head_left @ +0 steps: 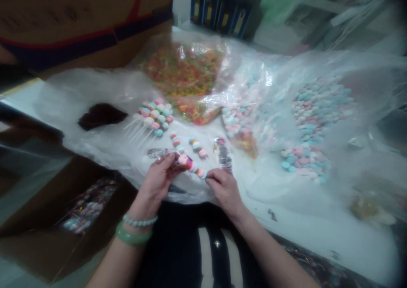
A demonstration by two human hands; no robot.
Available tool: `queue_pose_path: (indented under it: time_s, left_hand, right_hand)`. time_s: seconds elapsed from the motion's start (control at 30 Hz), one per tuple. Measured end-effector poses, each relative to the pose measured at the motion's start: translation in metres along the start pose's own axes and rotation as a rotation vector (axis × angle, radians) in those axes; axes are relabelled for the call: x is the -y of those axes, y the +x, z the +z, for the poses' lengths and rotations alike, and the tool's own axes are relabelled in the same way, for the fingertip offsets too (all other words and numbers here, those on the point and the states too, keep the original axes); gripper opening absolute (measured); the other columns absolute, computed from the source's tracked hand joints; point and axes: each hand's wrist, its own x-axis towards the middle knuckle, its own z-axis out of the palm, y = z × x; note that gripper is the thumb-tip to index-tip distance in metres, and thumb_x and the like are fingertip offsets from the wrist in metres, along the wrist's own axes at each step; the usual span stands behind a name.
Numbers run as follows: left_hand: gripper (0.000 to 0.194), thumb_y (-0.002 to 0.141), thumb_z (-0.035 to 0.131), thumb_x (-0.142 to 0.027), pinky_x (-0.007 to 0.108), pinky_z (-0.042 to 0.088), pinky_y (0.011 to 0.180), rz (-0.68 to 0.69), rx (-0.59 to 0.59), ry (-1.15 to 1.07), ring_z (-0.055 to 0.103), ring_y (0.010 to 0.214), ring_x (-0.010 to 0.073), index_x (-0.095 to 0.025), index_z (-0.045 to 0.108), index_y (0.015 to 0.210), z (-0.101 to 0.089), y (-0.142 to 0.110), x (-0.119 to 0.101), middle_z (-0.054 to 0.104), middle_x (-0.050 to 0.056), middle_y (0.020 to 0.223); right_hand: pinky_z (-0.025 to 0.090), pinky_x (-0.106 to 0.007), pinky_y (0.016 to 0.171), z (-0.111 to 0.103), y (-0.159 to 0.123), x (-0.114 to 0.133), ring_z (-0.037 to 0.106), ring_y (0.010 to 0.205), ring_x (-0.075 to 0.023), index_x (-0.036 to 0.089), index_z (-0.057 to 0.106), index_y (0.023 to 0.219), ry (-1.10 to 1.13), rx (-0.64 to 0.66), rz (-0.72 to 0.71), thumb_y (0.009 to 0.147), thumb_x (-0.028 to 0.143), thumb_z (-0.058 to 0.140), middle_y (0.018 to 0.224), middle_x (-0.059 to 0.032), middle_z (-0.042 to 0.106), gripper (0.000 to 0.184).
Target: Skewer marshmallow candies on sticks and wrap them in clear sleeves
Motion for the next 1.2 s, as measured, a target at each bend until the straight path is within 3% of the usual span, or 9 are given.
queue_pose_path:
  time_s: [0.13, 0.23, 0.4, 0.53, 0.77, 0.87, 1.0, 1.1, 1.2]
  left_hand:
    - [0.009, 0.083, 0.068, -0.018, 0.034, 0.061, 0.070, -0.064, 0.017, -0.086, 0.069, 0.071, 0.0174, -0.011, 0.070, 0.087, 0.006, -0.001, -0.002, 0.073, 0.008, 0.085]
    - [0.011, 0.076, 0.071, -0.008, 0.028, 0.060, 0.069, -0.072, 0.014, -0.127, 0.069, 0.072, 0.0154, -0.013, 0.070, 0.086, 0.009, 0.000, -0.001, 0.073, 0.006, 0.086]
    - [0.019, 0.073, 0.076, -0.014, 0.029, 0.058, 0.069, -0.078, 0.060, -0.038, 0.070, 0.074, 0.0182, -0.012, 0.069, 0.091, 0.014, 0.003, -0.001, 0.073, 0.007, 0.084]
    - [0.035, 0.067, 0.081, -0.015, 0.029, 0.056, 0.070, -0.015, 0.077, 0.084, 0.069, 0.073, 0.0173, -0.014, 0.068, 0.099, 0.020, 0.005, -0.010, 0.073, 0.006, 0.086]
    - [0.029, 0.064, 0.085, -0.020, 0.031, 0.054, 0.077, -0.019, 0.180, 0.083, 0.069, 0.078, 0.0185, -0.013, 0.070, 0.088, 0.031, 0.009, -0.030, 0.073, 0.006, 0.085]
    - [0.031, 0.065, 0.084, -0.022, 0.030, 0.053, 0.078, -0.030, 0.213, 0.093, 0.069, 0.082, 0.0193, -0.013, 0.072, 0.092, 0.037, 0.012, -0.036, 0.074, 0.009, 0.092]
    - [0.030, 0.066, 0.084, -0.025, 0.027, 0.052, 0.072, -0.025, 0.223, 0.142, 0.067, 0.075, 0.0179, -0.010, 0.074, 0.091, 0.043, 0.017, -0.043, 0.073, 0.009, 0.084]
    - [0.024, 0.065, 0.084, -0.023, 0.025, 0.051, 0.068, -0.014, 0.193, 0.156, 0.065, 0.069, 0.0153, -0.011, 0.074, 0.084, 0.049, 0.019, -0.043, 0.072, 0.007, 0.076]
    - [0.025, 0.066, 0.084, -0.027, 0.027, 0.052, 0.069, -0.010, 0.167, 0.144, 0.064, 0.069, 0.0154, -0.011, 0.073, 0.082, 0.056, 0.018, -0.039, 0.071, 0.006, 0.077]
  right_hand:
    - [0.040, -0.028, 0.066, 0.000, -0.003, 0.003, 0.055, 0.071, -0.0175, 0.019, 0.063, 0.077, -0.235, -0.059, -0.124, 0.088, 0.012, 0.046, 0.073, -0.0036, 0.061, 0.022]
    - [0.039, -0.028, 0.067, 0.001, -0.004, 0.006, 0.055, 0.072, -0.0170, 0.019, 0.063, 0.078, -0.199, -0.033, -0.125, 0.087, 0.011, 0.045, 0.074, -0.0039, 0.061, 0.022]
    - [0.038, -0.025, 0.060, 0.001, 0.004, 0.012, 0.052, 0.063, -0.0129, 0.020, 0.061, 0.070, 0.315, 0.095, 0.320, 0.078, 0.019, 0.053, 0.065, 0.0022, 0.059, 0.011]
    - [0.024, -0.021, 0.044, -0.003, 0.016, 0.016, 0.035, 0.045, -0.0073, 0.018, 0.056, 0.066, 0.798, 0.218, 0.679, 0.067, 0.023, 0.058, 0.050, 0.0066, 0.045, 0.005]
    - [0.012, -0.015, 0.042, -0.014, 0.036, 0.006, 0.022, 0.042, -0.0019, 0.018, 0.044, 0.070, 1.474, 0.718, 0.964, 0.068, 0.015, 0.064, 0.056, 0.0085, 0.039, 0.020]
    - [0.013, -0.014, 0.041, -0.014, 0.045, 0.005, 0.020, 0.042, -0.0023, 0.018, 0.042, 0.070, 1.542, 0.835, 1.004, 0.071, 0.013, 0.062, 0.057, 0.0088, 0.035, 0.020]
    - [0.016, -0.018, 0.041, -0.010, 0.052, 0.018, 0.025, 0.042, -0.0052, 0.019, 0.047, 0.069, 1.099, 0.497, 0.831, 0.073, 0.015, 0.055, 0.055, 0.0067, 0.041, 0.010]
    - [0.031, -0.021, 0.049, -0.008, 0.053, 0.029, 0.044, 0.052, -0.0100, 0.019, 0.053, 0.066, 0.487, 0.148, 0.392, 0.078, 0.015, 0.053, 0.060, 0.0022, 0.052, 0.013]
    - [0.040, -0.025, 0.062, -0.006, 0.051, 0.033, 0.056, 0.069, -0.0146, 0.019, 0.061, 0.076, 0.006, -0.044, -0.058, 0.087, 0.015, 0.046, 0.076, -0.0041, 0.063, 0.019]
